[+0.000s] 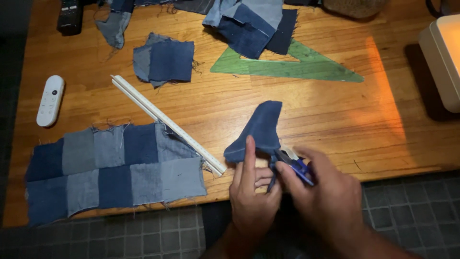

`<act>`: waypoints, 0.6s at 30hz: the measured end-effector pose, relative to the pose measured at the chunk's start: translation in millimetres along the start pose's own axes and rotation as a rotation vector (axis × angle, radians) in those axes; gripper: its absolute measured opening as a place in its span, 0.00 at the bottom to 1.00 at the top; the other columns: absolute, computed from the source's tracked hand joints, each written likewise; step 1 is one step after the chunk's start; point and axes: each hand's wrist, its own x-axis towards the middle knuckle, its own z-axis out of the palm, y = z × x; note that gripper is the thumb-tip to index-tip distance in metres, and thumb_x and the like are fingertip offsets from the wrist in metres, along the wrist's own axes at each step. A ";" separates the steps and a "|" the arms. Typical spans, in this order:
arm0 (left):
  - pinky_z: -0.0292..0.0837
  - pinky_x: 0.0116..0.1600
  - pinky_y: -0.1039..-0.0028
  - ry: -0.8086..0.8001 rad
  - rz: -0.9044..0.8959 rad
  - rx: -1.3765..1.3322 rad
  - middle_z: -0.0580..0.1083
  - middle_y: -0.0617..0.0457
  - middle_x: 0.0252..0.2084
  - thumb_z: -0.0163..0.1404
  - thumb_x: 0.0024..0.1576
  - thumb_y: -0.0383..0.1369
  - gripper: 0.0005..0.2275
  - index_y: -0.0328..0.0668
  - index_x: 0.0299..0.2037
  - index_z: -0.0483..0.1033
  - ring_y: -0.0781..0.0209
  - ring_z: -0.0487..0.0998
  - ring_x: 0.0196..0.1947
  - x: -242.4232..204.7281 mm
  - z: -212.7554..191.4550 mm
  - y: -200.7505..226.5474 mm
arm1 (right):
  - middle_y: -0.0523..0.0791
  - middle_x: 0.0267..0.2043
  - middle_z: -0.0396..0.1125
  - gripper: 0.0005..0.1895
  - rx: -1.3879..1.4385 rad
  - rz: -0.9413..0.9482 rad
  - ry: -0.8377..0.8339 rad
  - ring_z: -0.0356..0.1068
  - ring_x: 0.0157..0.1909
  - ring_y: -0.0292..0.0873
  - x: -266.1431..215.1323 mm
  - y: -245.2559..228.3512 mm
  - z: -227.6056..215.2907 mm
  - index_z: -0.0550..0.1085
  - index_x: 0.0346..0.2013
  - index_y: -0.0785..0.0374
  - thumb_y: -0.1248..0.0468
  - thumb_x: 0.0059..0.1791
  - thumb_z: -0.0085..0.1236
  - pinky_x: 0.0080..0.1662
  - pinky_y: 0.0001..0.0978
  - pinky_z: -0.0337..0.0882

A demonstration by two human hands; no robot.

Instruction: Cutting and measuring denim fabric scraps to prepare for sewing patchwork

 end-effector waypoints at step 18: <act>0.90 0.42 0.81 -0.060 -0.182 -0.125 0.77 0.53 0.46 0.75 0.57 0.25 0.38 0.43 0.80 0.74 0.70 0.92 0.40 26.6 -13.0 15.5 | 0.38 0.39 0.88 0.22 0.434 0.166 -0.167 0.83 0.40 0.33 10.1 12.0 -22.7 0.88 0.52 0.47 0.46 0.46 0.78 0.49 0.31 0.79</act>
